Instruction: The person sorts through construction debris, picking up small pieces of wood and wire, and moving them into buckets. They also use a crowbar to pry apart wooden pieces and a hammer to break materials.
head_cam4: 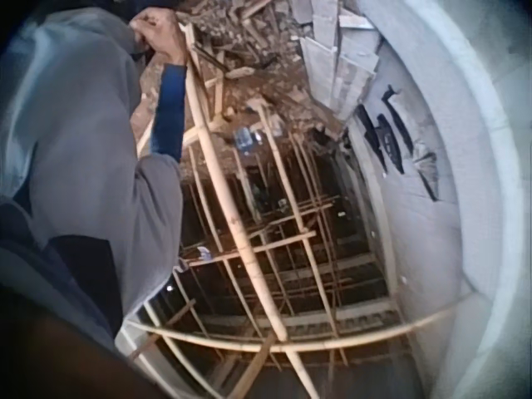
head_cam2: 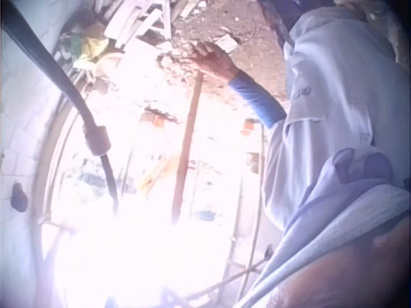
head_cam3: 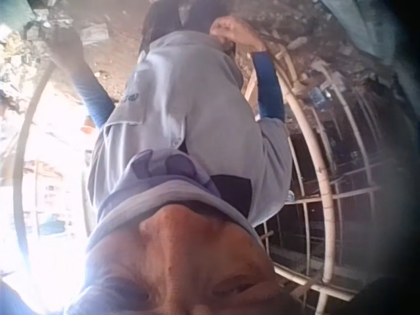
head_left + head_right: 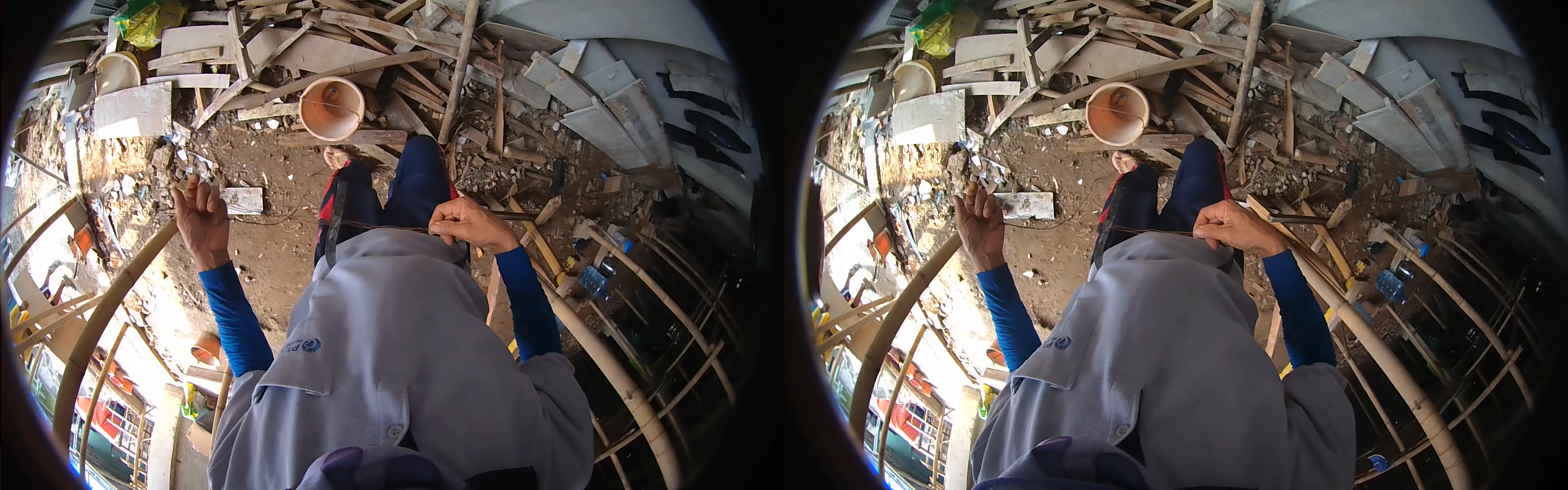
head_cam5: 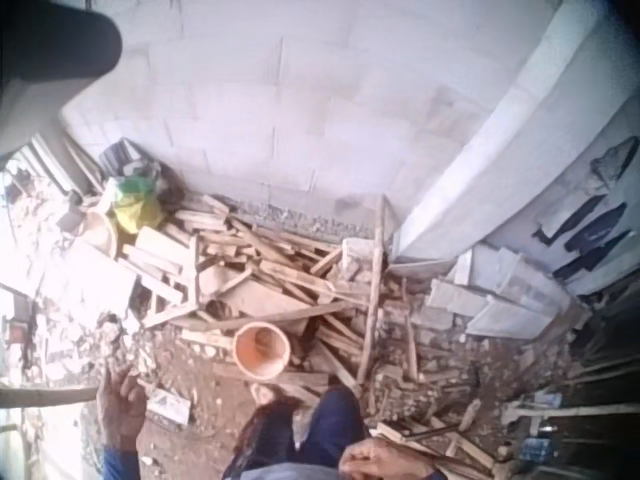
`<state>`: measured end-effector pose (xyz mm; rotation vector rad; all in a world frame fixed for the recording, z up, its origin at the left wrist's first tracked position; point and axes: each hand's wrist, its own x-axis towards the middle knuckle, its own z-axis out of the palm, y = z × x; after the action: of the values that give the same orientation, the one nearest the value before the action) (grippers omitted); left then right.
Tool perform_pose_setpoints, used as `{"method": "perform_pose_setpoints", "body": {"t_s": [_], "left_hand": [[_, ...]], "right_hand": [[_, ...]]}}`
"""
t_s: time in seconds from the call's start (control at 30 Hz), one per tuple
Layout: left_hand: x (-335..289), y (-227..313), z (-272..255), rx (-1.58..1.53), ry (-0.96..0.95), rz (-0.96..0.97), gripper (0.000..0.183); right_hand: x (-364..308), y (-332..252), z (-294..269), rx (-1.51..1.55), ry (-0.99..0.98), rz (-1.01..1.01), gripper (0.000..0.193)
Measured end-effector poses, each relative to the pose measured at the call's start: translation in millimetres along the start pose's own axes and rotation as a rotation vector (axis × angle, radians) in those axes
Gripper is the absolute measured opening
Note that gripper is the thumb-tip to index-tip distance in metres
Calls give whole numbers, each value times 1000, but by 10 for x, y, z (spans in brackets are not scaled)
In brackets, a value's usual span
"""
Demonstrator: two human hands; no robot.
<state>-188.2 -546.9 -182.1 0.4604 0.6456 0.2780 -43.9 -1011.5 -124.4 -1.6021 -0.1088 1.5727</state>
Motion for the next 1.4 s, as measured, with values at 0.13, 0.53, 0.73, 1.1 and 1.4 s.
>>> {"method": "perform_pose_setpoints", "body": {"t_s": [0.13,0.53,0.73,1.1,1.4], "left_hand": [[-92,115,-109,32,158,57,54],[-421,23,-254,-346,451,41,73],[-476,-486,56,-173,397,76,66],[760,-870,451,370,1009,-134,55],[1282,-563,721,980,994,-27,45]], "right_hand": [[215,-92,-57,-29,9,35,19],[914,-239,-776,-127,-183,-68,19],[1416,-144,-1616,-267,-176,-47,20],[2257,809,-2761,-69,-244,-155,20],[3087,1863,-4439,215,567,-202,22]]}}
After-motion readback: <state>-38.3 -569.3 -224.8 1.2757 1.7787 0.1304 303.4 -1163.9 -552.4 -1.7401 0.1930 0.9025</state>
